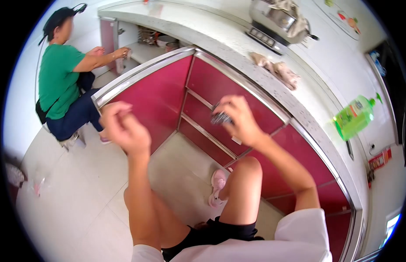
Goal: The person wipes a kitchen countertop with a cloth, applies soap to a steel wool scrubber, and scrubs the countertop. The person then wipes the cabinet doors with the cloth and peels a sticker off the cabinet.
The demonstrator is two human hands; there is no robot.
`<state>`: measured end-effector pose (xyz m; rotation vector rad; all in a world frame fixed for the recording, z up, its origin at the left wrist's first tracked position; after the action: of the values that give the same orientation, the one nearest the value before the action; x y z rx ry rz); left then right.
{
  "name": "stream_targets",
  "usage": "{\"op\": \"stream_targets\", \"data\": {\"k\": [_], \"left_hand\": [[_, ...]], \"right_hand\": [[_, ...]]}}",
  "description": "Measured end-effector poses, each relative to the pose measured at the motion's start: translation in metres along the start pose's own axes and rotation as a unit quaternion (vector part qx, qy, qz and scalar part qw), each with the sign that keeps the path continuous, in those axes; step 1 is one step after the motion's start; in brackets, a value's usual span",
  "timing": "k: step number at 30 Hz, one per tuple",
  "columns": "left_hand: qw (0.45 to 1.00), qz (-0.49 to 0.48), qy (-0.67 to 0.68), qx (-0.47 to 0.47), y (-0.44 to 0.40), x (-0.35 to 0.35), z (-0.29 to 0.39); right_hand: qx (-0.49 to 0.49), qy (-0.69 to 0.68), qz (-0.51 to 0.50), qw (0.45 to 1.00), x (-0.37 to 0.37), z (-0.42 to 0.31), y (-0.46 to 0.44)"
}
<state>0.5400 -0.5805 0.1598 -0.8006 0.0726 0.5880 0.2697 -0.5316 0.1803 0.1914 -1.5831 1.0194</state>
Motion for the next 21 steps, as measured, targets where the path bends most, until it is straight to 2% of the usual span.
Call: {"op": "stream_targets", "data": {"k": [2,3,4,5,6,7,8,9,10,12,13,14,16,19,21], "left_hand": [[0.992,-0.066,-0.086,-0.059,0.019,-0.026,0.001],[0.984,-0.108,-0.116,-0.076,0.029,-0.038,0.0],[0.975,-0.169,-0.133,-0.06,0.038,-0.051,-0.006],[0.971,-0.208,-0.118,-0.007,0.05,-0.058,-0.018],[0.964,-0.25,-0.081,0.048,0.063,-0.068,-0.031],[0.952,-0.285,-0.056,0.098,0.072,-0.075,-0.036],[0.94,-0.31,-0.028,0.139,0.081,-0.078,-0.035],[0.933,-0.311,-0.001,0.181,0.086,-0.078,-0.035],[0.926,-0.305,0.037,0.221,0.089,-0.078,-0.033],[0.902,-0.345,0.03,0.259,0.095,-0.075,-0.034],[0.908,-0.367,-0.034,0.202,0.094,-0.077,-0.047],[0.897,-0.371,-0.045,0.237,0.099,-0.079,-0.059],[0.852,-0.394,-0.063,0.339,0.109,-0.085,-0.086],[0.846,-0.412,-0.052,0.335,0.12,-0.078,-0.091],[0.817,-0.474,-0.097,0.313,0.116,-0.072,-0.072]], "right_hand": [[-0.037,-0.192,0.011,0.981,-0.057,-0.007,0.001],[-0.028,-0.233,0.048,0.971,-0.076,-0.004,0.0],[-0.027,-0.279,0.085,0.956,-0.096,-0.002,-0.003],[-0.092,-0.35,0.146,0.921,-0.112,0.004,-0.002],[-0.21,-0.437,0.172,0.857,-0.133,0.019,0.011],[-0.316,-0.538,0.186,0.759,-0.135,0.02,0.018],[-0.343,-0.605,0.199,0.691,-0.138,0.021,0.028],[-0.351,-0.636,0.211,0.655,-0.137,0.024,0.037],[-0.415,-0.696,0.196,0.553,-0.13,0.02,0.044],[-0.453,-0.762,0.225,0.405,-0.114,0.01,0.053],[-0.467,-0.753,0.236,0.399,-0.112,0.015,0.057],[-0.417,-0.795,0.269,0.35,-0.105,0.012,0.057],[-0.372,-0.824,0.308,0.298,-0.101,0.017,0.085],[-0.424,-0.773,0.341,0.325,-0.107,0.002,0.118],[-0.435,-0.747,0.357,0.355,-0.095,-0.021,0.128]]}}
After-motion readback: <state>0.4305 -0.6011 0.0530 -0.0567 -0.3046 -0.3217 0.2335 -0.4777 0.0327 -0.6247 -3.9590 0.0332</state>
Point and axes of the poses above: each hand's wrist, its own y-axis away from the middle knuckle, its own x-axis out of the back of the hand, z = x × y, the point moved 5 cm from there along -y, towards the middle knuckle, and after that the axes turned 14 degrees about x, right-handed, at the moved point
